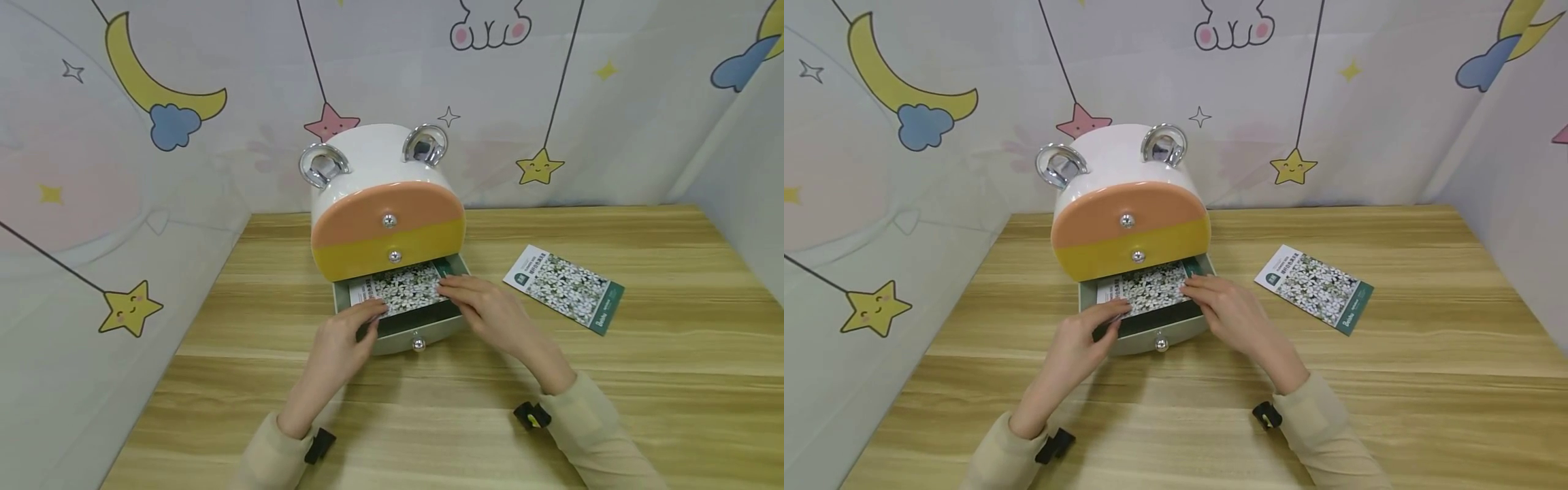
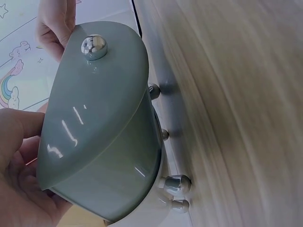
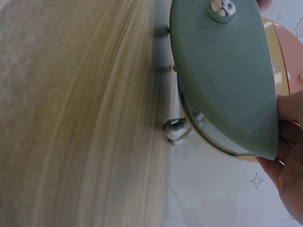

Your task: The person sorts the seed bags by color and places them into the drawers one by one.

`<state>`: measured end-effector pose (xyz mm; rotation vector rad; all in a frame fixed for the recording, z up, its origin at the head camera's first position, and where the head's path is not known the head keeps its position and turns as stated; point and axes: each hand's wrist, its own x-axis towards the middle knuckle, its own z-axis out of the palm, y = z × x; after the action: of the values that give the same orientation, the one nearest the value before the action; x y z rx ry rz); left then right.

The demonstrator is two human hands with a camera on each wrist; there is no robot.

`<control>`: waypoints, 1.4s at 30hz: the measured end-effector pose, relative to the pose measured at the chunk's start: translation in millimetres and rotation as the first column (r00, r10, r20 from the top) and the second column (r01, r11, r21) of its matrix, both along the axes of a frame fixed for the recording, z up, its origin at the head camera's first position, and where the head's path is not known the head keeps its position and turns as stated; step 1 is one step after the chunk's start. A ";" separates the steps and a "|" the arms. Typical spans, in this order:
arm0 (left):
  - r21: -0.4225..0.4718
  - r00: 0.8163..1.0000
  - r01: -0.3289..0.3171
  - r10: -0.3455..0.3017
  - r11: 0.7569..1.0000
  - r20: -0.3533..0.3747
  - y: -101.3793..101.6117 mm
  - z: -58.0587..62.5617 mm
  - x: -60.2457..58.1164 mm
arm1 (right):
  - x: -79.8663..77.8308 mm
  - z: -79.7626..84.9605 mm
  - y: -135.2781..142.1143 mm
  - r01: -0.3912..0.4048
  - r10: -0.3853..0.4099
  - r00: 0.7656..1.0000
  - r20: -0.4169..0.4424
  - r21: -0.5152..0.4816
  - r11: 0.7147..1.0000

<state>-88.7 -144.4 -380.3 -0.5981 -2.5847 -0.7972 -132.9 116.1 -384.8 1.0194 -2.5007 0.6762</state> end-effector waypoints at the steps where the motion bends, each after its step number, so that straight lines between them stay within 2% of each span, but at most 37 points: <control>1: 0.002 1.000 -0.002 0.002 1.000 0.003 0.2 0.0 0.0 | -0.3 -0.2 -0.1 0.000 0.000 1.000 0.001 -0.001 1.000; 14: -0.004 0.999 -0.011 0.011 1.000 0.046 1.1 2.2 1.2 | -0.1 -2.2 0.8 -0.010 0.010 0.999 -0.047 -0.003 1.000; 23: -0.049 0.999 0.029 -0.028 0.998 0.017 9.2 4.1 6.6 | 7.0 0.3 7.7 0.002 0.000 0.998 -0.060 0.039 0.999; 32: -0.106 0.989 0.085 -0.096 0.991 -0.109 18.3 2.1 14.9 | 17.1 0.6 17.1 -0.024 0.029 0.989 -0.146 0.041 0.999; 38: -0.159 0.966 0.118 -0.151 0.980 -0.212 28.2 0.7 22.6 | 28.9 -1.2 26.4 -0.028 0.037 0.984 -0.175 0.052 0.998; 42: -0.167 0.950 0.157 -0.195 0.973 -0.243 37.2 -0.9 26.7 | 39.0 -2.9 33.7 -0.033 0.043 0.984 -0.174 0.059 0.998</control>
<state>-62.0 -107.2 -381.3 -0.9245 -2.3850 -0.5428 -94.0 149.8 -387.8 1.0986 -2.3646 0.5061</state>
